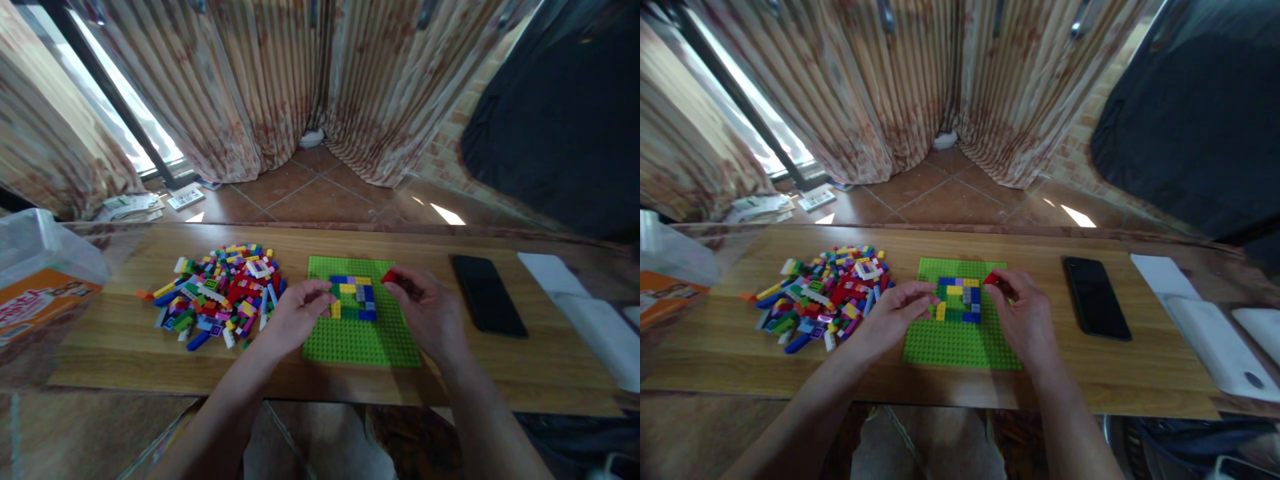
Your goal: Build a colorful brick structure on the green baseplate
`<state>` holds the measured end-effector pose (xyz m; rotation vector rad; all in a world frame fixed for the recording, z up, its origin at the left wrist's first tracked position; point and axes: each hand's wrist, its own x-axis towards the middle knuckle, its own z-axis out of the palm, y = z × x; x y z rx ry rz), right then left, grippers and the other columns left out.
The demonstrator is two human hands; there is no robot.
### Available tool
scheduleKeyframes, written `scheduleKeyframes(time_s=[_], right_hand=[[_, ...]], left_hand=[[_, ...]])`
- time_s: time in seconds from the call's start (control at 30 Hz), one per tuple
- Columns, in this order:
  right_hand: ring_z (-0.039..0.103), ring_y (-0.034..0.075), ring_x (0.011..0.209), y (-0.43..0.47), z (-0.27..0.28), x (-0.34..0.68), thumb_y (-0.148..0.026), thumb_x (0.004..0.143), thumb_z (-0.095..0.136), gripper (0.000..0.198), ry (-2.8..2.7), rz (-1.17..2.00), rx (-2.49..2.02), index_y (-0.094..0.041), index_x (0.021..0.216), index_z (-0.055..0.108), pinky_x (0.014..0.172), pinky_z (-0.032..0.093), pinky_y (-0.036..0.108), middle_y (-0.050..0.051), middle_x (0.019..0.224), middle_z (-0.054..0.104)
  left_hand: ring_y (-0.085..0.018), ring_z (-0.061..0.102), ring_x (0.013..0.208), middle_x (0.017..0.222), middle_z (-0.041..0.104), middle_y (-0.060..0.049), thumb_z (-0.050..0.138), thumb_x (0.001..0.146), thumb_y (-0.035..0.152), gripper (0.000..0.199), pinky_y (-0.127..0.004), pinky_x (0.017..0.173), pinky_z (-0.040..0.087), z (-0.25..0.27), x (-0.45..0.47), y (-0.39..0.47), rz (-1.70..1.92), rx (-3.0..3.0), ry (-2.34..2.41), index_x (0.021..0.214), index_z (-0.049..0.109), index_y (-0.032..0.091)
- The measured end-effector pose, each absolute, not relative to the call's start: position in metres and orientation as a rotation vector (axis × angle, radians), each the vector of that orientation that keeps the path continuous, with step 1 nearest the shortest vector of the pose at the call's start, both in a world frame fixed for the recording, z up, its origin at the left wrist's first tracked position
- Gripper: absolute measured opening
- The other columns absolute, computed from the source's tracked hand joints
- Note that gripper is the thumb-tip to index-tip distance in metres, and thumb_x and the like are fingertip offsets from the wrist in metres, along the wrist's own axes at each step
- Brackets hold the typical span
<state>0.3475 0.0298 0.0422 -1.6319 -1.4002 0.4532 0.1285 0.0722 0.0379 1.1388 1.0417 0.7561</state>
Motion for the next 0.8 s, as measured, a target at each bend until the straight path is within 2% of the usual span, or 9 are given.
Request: scheduleKeyframes(time_s=[0.27, 0.4, 0.57, 0.8], right_hand=[[0.068, 0.022, 0.094, 0.0291, 0.0404, 0.3411, -0.036, 0.089, 0.057, 0.026, -1.639, 0.485, -1.624, -0.021, 0.107, 0.07, 0.084, 0.055, 0.037, 0.007, 0.104, 0.072], [0.068, 0.022, 0.09, 0.0284, 0.0409, 0.34, -0.033, 0.088, 0.058, 0.025, -1.705, 0.492, -1.627, -0.022, 0.108, 0.069, 0.084, 0.054, 0.037, 0.006, 0.102, 0.073], [0.067, 0.02, 0.083, 0.027, 0.0388, 0.3389, -0.033, 0.088, 0.059, 0.026, -1.79, 0.525, -1.621, -0.024, 0.11, 0.069, 0.075, 0.054, 0.035, 0.005, 0.095, 0.07], [0.065, 0.021, 0.087, 0.0272, 0.0341, 0.3434, -0.031, 0.088, 0.061, 0.025, -1.98, 0.531, -1.671, -0.024, 0.11, 0.07, 0.08, 0.051, 0.036, 0.005, 0.096, 0.069]], left_hand=[[-0.015, 0.065, 0.072, 0.081, 0.07, -0.003, 0.062, 0.078, 0.027, 0.029, -0.028, 0.069, 0.053, 0.0361, 0.1288, 0.0714, 0.751, 1.199, 1.047, 0.104, 0.067, 0.014], [-0.016, 0.066, 0.072, 0.082, 0.07, -0.004, 0.062, 0.079, 0.028, 0.031, -0.029, 0.07, 0.054, 0.0374, 0.1291, 0.0711, 0.748, 1.236, 1.049, 0.106, 0.066, 0.013], [-0.016, 0.065, 0.073, 0.082, 0.07, -0.004, 0.061, 0.079, 0.028, 0.031, -0.029, 0.07, 0.053, 0.0369, 0.1296, 0.0708, 0.732, 1.256, 1.048, 0.106, 0.066, 0.014], [-0.017, 0.065, 0.075, 0.083, 0.069, -0.005, 0.061, 0.081, 0.029, 0.029, -0.03, 0.07, 0.053, 0.0357, 0.1286, 0.0704, 0.719, 1.316, 1.034, 0.104, 0.065, 0.013]])
